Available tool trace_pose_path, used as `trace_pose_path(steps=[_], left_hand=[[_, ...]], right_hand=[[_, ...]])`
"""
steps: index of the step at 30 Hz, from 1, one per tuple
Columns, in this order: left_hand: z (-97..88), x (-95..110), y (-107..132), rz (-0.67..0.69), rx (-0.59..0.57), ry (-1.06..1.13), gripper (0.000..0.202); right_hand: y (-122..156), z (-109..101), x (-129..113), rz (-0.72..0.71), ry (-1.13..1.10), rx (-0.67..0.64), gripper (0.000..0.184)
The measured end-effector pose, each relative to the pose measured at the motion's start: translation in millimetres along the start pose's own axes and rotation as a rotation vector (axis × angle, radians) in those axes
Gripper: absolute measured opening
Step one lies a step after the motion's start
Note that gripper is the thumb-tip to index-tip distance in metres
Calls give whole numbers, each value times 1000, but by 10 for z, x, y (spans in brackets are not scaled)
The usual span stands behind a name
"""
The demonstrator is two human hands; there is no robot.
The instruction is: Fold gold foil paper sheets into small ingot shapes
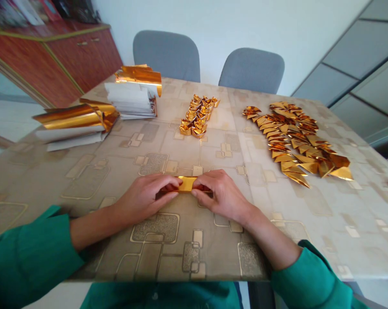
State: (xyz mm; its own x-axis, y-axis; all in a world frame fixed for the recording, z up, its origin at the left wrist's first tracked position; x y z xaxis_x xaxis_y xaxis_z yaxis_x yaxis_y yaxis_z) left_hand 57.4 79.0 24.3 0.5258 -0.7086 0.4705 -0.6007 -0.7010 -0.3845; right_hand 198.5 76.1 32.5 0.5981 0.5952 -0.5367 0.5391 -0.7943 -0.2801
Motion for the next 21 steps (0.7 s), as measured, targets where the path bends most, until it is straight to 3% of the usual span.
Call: trace_pose_path(steps=[8, 21], left_hand=[[14, 37, 8, 100, 22, -21, 12], [5, 101, 25, 170, 32, -27, 12]], right_hand=[[12, -1, 22, -18, -36, -19, 20], [29, 8, -26, -82, 48, -27, 10]])
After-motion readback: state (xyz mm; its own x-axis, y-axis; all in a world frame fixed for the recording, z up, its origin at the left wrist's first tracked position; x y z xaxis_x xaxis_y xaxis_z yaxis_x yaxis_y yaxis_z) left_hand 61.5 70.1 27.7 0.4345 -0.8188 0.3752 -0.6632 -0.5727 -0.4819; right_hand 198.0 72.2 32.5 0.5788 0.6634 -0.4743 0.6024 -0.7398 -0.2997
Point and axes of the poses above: each hand's wrist, its own y-axis away from the middle knuckle, its own z-axis out of the palm, x = y × z, the point moved 8 cm from there along -y, towards the middle knuckle, and after that the axes turned 6 degrees about x, right-handed, at the moved point
